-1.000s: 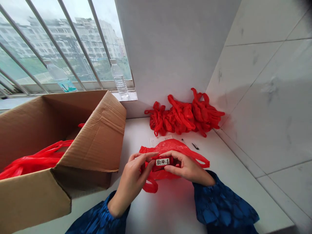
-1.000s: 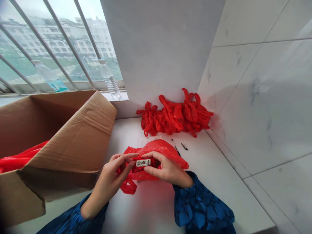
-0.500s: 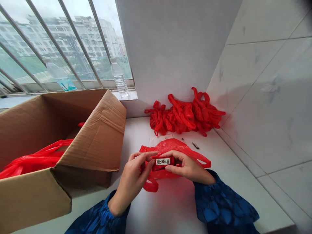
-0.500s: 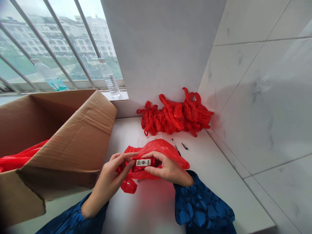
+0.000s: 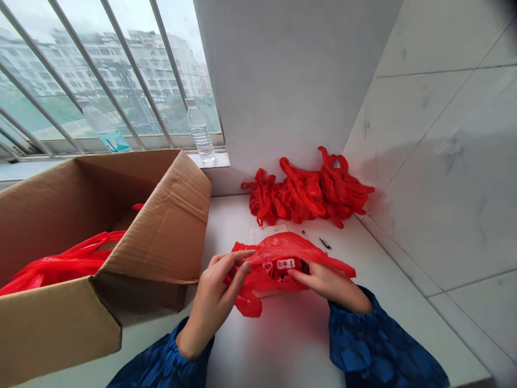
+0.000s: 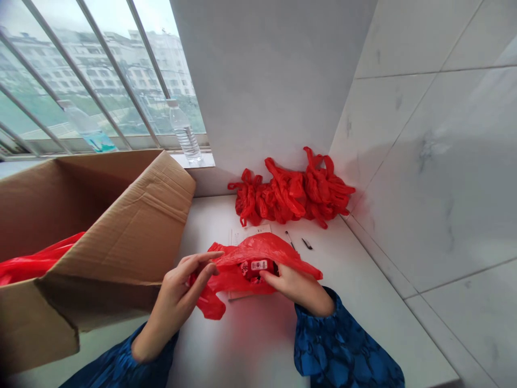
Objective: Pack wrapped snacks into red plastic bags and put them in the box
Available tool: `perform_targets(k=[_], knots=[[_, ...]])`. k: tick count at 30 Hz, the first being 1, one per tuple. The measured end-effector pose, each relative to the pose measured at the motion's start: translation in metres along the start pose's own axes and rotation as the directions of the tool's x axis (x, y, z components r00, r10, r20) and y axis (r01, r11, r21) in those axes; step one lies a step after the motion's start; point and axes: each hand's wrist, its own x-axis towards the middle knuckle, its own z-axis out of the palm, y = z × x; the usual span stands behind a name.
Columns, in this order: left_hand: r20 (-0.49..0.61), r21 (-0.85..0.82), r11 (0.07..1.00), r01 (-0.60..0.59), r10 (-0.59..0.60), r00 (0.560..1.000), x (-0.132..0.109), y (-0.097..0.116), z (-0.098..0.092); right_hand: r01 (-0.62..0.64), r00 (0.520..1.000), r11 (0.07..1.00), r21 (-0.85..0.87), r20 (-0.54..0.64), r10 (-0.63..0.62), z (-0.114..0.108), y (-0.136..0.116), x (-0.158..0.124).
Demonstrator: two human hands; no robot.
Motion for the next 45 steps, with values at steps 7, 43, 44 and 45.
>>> perform_targets(k=[7,43,44,45], knots=[[-0.094,-0.138,0.990,0.027,-0.041,0.995,-0.009,0.002,-0.010,-0.009,0.991,0.980,-0.197,-0.136,-0.018,0.000,-0.012,-0.029],[0.061,-0.876,0.439,0.199,-0.308,0.949,0.086,0.035,0.018,0.432,0.875,0.567,0.701,-0.479,-0.074,-0.022,-0.071,0.074],[0.070,-0.878,0.432,0.205,-0.308,0.949,0.085,0.034,0.018,0.423,0.883,0.585,0.692,-0.459,-0.096,-0.023,-0.069,0.074],[0.066,-0.883,0.425,0.200,-0.310,0.948,0.084,0.032,0.018,0.414,0.894,0.609,0.677,-0.429,-0.130,-0.025,-0.068,0.073]])
